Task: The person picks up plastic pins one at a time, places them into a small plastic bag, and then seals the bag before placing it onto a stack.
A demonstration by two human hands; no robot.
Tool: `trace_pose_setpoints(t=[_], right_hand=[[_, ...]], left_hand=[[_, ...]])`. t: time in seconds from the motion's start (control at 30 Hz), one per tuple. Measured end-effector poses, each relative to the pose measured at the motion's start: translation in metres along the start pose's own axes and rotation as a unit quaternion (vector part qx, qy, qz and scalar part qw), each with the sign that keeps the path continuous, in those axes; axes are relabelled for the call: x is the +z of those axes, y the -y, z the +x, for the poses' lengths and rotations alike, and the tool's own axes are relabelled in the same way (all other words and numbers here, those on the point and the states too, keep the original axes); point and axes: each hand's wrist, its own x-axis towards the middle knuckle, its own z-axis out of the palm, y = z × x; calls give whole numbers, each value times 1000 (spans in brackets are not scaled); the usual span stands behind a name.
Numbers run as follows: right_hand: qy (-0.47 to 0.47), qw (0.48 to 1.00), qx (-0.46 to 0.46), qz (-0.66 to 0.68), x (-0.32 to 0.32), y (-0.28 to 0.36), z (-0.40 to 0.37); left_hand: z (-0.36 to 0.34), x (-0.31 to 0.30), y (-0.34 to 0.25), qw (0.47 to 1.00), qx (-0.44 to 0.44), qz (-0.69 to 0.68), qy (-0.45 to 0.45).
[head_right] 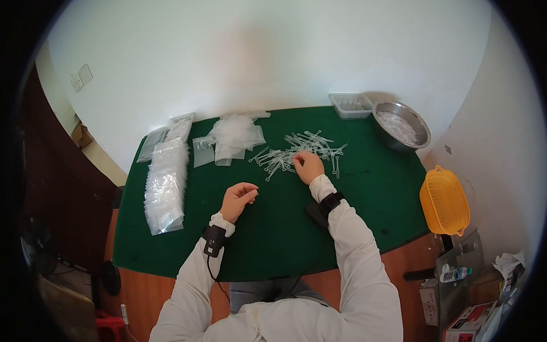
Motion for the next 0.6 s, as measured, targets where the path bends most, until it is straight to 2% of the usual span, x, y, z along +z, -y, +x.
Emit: trace_pose_setpoints(t=[0.1, 0.13, 0.23, 0.33, 0.37, 0.47, 0.5, 0.6], right_hand=[[23, 993, -96, -63, 4, 8, -1], [24, 992, -104, -63, 3, 12, 0], [39, 970, -202, -125, 5, 23, -4], [16, 962, -232, -140, 5, 29, -6], [5, 958, -245, -150, 5, 29, -8], [43, 956, -244, -155, 9, 14, -9], [58, 955, -244, -157, 10, 10, -7], [114, 950, -224, -188, 8, 9, -3]], left_hand=[[0, 2, 3, 1000, 12, 21, 7], [1, 3, 5, 998, 23, 52, 14], [-3, 5, 5, 992, 42, 119, 21], [-9, 8, -4, 950, 135, 280, 16], [-10, 7, -4, 950, 134, 280, 13], [-14, 7, -7, 890, 189, 414, -18], [-15, 7, -5, 891, 190, 412, -25], [-6, 10, 4, 800, 301, 518, -24]])
